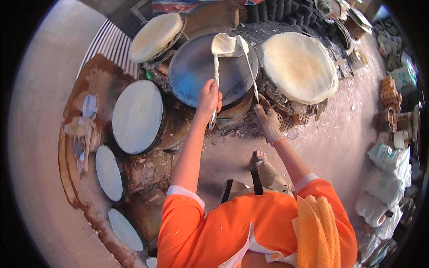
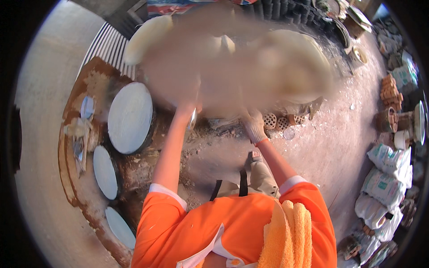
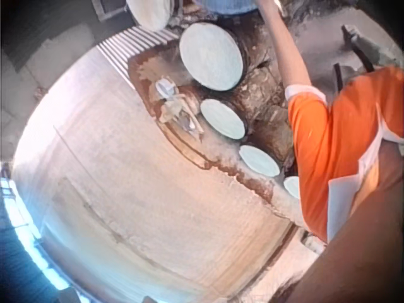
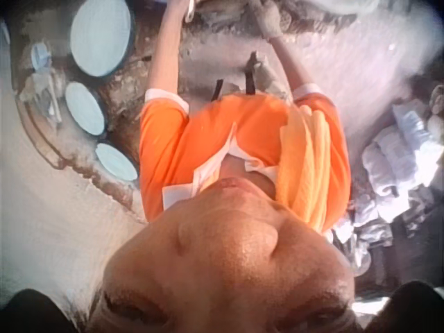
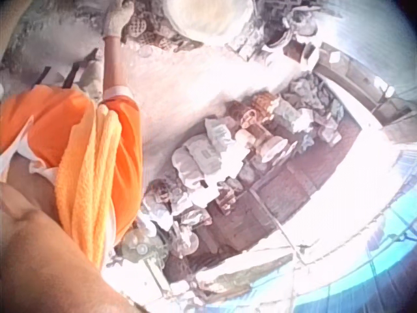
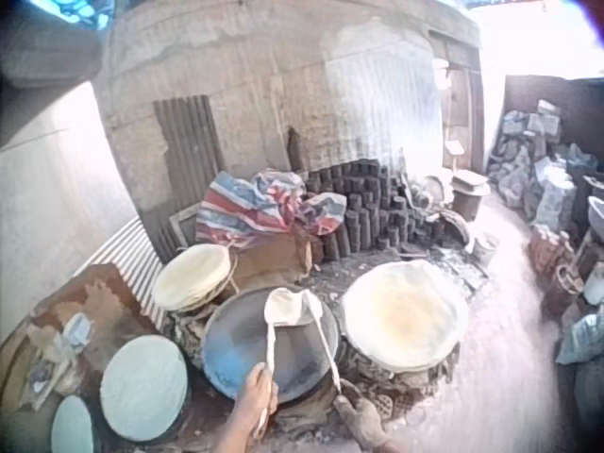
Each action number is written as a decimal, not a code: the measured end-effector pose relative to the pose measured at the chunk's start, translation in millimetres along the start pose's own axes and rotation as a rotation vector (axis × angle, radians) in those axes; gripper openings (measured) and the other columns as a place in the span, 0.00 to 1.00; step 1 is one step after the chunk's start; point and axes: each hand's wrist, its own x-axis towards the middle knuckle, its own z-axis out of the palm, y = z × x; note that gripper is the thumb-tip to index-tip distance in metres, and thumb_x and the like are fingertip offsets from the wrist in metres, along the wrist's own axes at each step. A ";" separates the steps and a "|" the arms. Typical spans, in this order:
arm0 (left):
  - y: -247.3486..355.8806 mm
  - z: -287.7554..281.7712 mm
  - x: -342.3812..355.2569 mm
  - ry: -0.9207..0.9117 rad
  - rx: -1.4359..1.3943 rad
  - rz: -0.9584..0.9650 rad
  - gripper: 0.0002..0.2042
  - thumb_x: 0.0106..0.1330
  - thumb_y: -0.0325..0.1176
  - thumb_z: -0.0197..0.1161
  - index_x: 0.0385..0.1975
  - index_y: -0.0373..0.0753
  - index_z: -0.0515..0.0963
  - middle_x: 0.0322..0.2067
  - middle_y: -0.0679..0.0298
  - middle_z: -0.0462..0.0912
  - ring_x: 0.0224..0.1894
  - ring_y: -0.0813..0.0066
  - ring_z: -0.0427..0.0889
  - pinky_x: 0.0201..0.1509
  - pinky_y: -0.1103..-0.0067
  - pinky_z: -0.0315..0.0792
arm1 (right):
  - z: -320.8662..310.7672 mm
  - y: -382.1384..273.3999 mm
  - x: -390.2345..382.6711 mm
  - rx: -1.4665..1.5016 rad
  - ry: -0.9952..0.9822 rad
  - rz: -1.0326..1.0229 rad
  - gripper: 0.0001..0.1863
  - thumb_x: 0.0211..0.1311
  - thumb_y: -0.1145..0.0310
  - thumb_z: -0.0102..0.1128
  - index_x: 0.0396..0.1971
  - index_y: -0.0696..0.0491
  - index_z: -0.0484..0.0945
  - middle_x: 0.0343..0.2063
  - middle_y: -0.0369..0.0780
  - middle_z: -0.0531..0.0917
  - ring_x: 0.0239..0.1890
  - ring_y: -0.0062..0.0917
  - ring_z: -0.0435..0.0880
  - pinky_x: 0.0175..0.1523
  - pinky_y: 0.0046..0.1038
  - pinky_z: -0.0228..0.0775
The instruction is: The person scoops batter from a large metal bowl and pours it onto a hot, circular griddle. Using a ladle, they spread the batter into a thin, round crepe. The person then uses a wooden stick to lift and flip the crepe to cook the other side before removing it and placing it on a stack.
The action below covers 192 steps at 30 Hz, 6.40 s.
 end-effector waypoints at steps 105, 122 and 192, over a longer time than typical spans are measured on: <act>-9.7 -196.1 -82.3 0.183 -0.151 0.400 0.16 0.68 0.27 0.41 0.56 0.34 0.56 0.19 0.67 0.63 0.12 0.87 0.56 0.14 0.89 0.53 | 120.4 -188.2 -54.9 0.430 -0.460 0.503 0.14 0.62 0.60 0.49 0.41 0.54 0.71 0.21 0.38 0.74 0.21 0.21 0.72 0.26 0.24 0.67; -59.8 -235.8 -200.4 0.281 -0.315 0.082 0.29 0.56 0.19 0.44 0.61 0.43 0.51 0.22 0.66 0.66 0.11 0.86 0.58 0.13 0.87 0.56 | 255.0 -108.6 -55.2 0.381 -0.156 0.464 0.16 0.60 0.52 0.50 0.27 0.51 0.69 0.13 0.34 0.70 0.10 0.21 0.66 0.14 0.26 0.62; 16.3 -77.8 -78.2 -0.157 -0.515 -0.115 0.28 0.52 0.20 0.44 0.57 0.39 0.56 0.22 0.64 0.67 0.09 0.85 0.58 0.10 0.87 0.56 | -4.3 -90.4 33.2 -0.521 0.162 -0.274 0.20 0.66 0.60 0.43 0.55 0.51 0.64 0.27 0.41 0.79 0.27 0.23 0.77 0.32 0.29 0.70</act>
